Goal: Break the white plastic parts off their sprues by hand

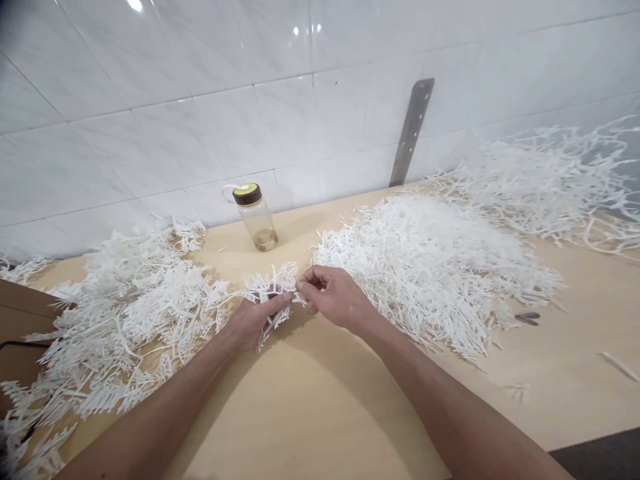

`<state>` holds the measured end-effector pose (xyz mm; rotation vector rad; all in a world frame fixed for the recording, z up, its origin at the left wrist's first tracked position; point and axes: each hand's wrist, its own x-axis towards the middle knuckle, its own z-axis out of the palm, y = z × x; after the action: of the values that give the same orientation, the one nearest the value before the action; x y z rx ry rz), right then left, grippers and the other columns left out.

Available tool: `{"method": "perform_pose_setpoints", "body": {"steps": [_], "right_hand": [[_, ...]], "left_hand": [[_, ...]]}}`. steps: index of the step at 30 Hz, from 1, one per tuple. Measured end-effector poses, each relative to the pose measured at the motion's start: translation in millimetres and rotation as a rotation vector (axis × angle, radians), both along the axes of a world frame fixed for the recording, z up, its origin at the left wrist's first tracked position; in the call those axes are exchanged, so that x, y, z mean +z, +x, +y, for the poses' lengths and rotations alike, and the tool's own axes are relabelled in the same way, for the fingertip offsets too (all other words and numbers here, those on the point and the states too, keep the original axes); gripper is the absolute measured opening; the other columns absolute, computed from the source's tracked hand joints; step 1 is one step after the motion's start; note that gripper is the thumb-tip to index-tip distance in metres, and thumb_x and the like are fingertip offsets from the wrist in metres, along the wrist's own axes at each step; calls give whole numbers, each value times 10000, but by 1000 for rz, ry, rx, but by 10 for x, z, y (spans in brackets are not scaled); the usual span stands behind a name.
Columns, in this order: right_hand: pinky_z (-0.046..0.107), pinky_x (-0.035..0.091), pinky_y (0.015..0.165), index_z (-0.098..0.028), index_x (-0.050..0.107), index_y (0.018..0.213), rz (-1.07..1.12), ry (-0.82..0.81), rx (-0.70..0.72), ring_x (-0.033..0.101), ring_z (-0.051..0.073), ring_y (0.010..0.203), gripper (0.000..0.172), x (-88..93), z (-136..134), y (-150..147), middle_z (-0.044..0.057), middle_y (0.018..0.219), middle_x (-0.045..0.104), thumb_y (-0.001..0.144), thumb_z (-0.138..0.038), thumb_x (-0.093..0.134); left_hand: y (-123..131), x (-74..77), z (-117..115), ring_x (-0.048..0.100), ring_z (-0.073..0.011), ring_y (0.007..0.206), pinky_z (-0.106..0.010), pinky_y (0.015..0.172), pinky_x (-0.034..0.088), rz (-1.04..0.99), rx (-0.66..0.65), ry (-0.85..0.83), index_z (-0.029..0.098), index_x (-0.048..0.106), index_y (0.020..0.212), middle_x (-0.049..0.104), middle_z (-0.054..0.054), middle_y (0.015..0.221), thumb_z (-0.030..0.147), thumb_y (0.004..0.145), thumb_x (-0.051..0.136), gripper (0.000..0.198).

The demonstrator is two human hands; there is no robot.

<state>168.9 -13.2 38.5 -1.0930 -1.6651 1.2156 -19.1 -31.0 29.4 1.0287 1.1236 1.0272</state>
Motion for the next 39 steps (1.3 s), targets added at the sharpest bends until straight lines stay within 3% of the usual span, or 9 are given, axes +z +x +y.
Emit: {"method": "perform_pose_setpoints", "body": {"steps": [6,12,19,25,34,39], "right_hand": [[280,579,596,-175,650,828,79,-103,23,612,129,629,275,-31,16,35,4,724,600,879,-444,628],[260,578,571,-175,648,835,23,-99,21,610,112,597,226,3,2,20,-6,735,606,843,-399,668],[258,559,515,-173,644,838,20,-114,-129,612,115,542,166,-65,19,-55,-5,722,632,795,-329,685],[283,577,513,-178,623,824,97,-108,-103,583,121,527,152,-149,-9,-156,-27,647,571,820,-329,639],[244,552,484,-178,622,806,-33,-10,-306,629,134,585,205,-17,-35,-100,14,778,636,809,-380,654],[221,517,476,-178,675,789,-132,-16,-190,630,125,537,264,65,-68,-77,-7,697,594,856,-422,600]], "left_hand": [[-19,54,-7,411,-127,543,-293,549,298,180,-115,64,164,641,689,501,16,580,535,702,779,397],[-10,81,-17,436,-129,577,-284,559,310,187,-86,69,150,667,755,539,4,627,518,694,790,393],[-10,86,-19,534,-154,610,-289,594,393,31,-138,-57,124,712,735,648,-43,677,450,624,867,378],[10,-34,42,630,-194,735,-315,723,486,-159,31,-173,112,740,796,711,-81,771,414,565,908,416],[77,-50,22,609,-183,666,-300,640,455,-55,187,-85,115,711,799,685,-64,727,463,587,880,441],[70,-8,-14,608,-200,702,-322,681,450,128,254,5,139,727,828,700,-65,762,514,670,812,416]]}}
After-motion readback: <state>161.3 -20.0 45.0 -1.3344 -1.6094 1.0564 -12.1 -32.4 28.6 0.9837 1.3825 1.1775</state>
